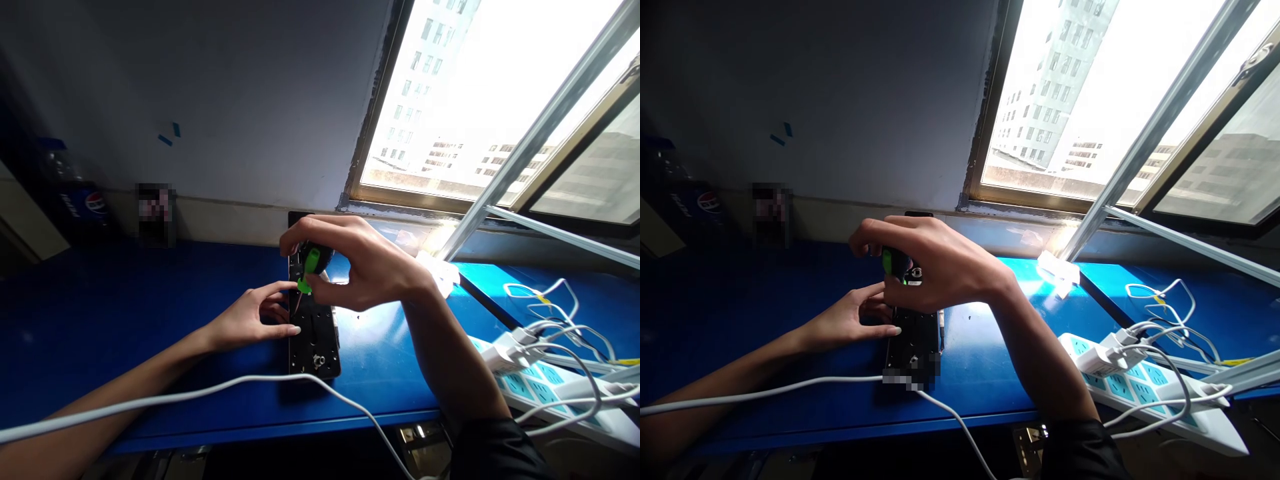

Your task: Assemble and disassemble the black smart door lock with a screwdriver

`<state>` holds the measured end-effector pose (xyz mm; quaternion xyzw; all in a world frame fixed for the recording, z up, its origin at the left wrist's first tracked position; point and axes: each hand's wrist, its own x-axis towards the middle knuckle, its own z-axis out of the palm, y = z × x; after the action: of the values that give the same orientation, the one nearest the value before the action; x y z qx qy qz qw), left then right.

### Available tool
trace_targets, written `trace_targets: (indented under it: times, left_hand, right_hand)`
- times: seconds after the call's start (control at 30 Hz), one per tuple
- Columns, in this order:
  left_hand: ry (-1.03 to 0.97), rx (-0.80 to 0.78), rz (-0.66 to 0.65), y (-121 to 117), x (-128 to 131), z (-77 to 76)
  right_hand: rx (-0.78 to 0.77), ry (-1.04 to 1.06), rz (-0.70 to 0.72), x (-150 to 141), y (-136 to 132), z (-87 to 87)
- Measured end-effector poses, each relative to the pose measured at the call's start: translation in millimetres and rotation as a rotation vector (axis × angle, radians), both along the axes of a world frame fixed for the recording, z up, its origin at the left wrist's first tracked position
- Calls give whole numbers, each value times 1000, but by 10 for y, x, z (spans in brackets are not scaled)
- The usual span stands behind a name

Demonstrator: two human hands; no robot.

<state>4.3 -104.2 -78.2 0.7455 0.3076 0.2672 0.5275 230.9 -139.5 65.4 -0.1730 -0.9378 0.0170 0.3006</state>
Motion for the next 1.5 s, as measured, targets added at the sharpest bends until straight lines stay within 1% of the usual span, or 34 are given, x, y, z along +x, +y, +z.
trace_targets:
  times: [0.13, 0.27, 0.33, 0.47, 0.53, 0.6, 0.67, 0.73, 0.83, 0.9, 0.97, 1.0, 1.1, 1.17, 1.23, 1.3, 1.37, 1.43, 1.5]
  left_hand:
    - [0, 15, -14, 1, 6, -3]
    - [41, 45, -9, 3, -1, -2]
    - [94, 145, 6, 7, -18, -9]
    - [191, 480, 109, 16, -52, -53]
    - [163, 621, 168, 13, -47, -75]
    - [92, 715, 207, 6, -22, -89]
    - [-1, 759, 200, -3, 12, -101]
    - [-74, 773, 163, -13, 39, -113]
    - [-98, 815, 128, -25, 45, -119]
    - [-80, 848, 114, -27, 48, -84]
    - [-62, 881, 67, -14, 93, 7]
    - [-47, 906, 26, 1, 144, 76]
    - [90, 999, -198, 73, 438, 340]
    - [252, 1052, -306, 134, 730, 506]
    - [453, 1079, -447, 195, 1046, 614]
    - [612, 1061, -514, 251, 1330, 649]
    - [702, 1041, -524, 300, 1543, 630]
    - [771, 1030, -537, 341, 1675, 589]
    - [826, 1018, -544, 373, 1739, 556]
  right_hand:
    - [5, -18, -25, -13, 4, 0]
    - [1, -8, 0, 2, 33, -3]
    - [22, 18, 8, 28, 40, 2]
    - [51, 40, -40, 97, 31, 36]
    - [57, 53, -63, 120, 20, 53]
    - [60, 74, -73, 127, 5, 64]
    - [57, 89, -95, 124, -14, 72]
    - [57, 96, -115, 128, -37, 88]
    - [37, 66, -138, 195, -73, 155]
    - [-7, 16, -170, 300, -92, 225]
    - [-79, -57, -232, 443, -106, 296]
    - [-120, -103, -270, 523, -110, 325]
    - [-233, -256, -439, 748, -113, 368]
    - [-303, -337, -572, 866, -106, 365]
    - [-386, -387, -680, 954, -92, 355]
    - [-457, -406, -734, 1023, -80, 353]
    - [-504, -396, -744, 1081, -78, 365]
    - [-536, -375, -750, 1136, -91, 388]
    - [-565, -366, -768, 1187, -116, 414]
